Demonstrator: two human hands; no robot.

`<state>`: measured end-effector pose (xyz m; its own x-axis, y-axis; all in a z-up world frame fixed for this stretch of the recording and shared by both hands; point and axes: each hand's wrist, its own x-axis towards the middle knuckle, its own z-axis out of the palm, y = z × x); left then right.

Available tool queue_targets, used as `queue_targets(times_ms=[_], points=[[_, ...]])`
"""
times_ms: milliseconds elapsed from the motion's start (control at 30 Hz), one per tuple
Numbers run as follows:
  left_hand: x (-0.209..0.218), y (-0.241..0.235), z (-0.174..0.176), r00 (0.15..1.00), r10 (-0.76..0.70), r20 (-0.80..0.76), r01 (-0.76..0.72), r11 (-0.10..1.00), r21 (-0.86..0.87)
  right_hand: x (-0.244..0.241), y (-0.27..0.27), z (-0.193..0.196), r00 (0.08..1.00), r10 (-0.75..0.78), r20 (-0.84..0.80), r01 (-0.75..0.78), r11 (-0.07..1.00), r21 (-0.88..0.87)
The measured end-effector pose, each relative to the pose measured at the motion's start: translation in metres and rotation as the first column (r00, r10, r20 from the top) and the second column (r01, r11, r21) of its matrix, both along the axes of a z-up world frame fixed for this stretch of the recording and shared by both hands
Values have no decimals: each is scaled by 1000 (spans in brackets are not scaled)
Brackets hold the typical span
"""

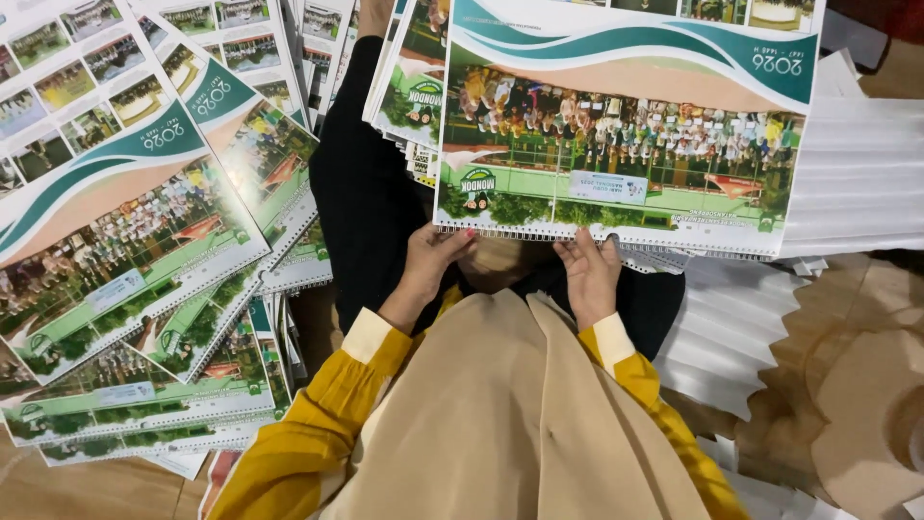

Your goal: Inspecting and aligning printed calendar pages before or after binding.

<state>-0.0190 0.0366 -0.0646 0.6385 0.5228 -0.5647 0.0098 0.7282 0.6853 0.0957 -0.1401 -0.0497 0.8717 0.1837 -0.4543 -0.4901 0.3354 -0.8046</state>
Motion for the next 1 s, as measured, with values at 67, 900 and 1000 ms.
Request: queue_targets(times_ms=[67,900,1000], points=[[1,4,1,999,-36,-26,38,994,102,4,-7,-10,999,52,6,-52,994,95],[0,12,32,970,159,-183,-114,965,237,-6,-129,-10,923,378,68,-334,703,628],[-12,31,21,957,285,49,-288,956,51,5,-127,9,935,349,72,-285,613,737]])
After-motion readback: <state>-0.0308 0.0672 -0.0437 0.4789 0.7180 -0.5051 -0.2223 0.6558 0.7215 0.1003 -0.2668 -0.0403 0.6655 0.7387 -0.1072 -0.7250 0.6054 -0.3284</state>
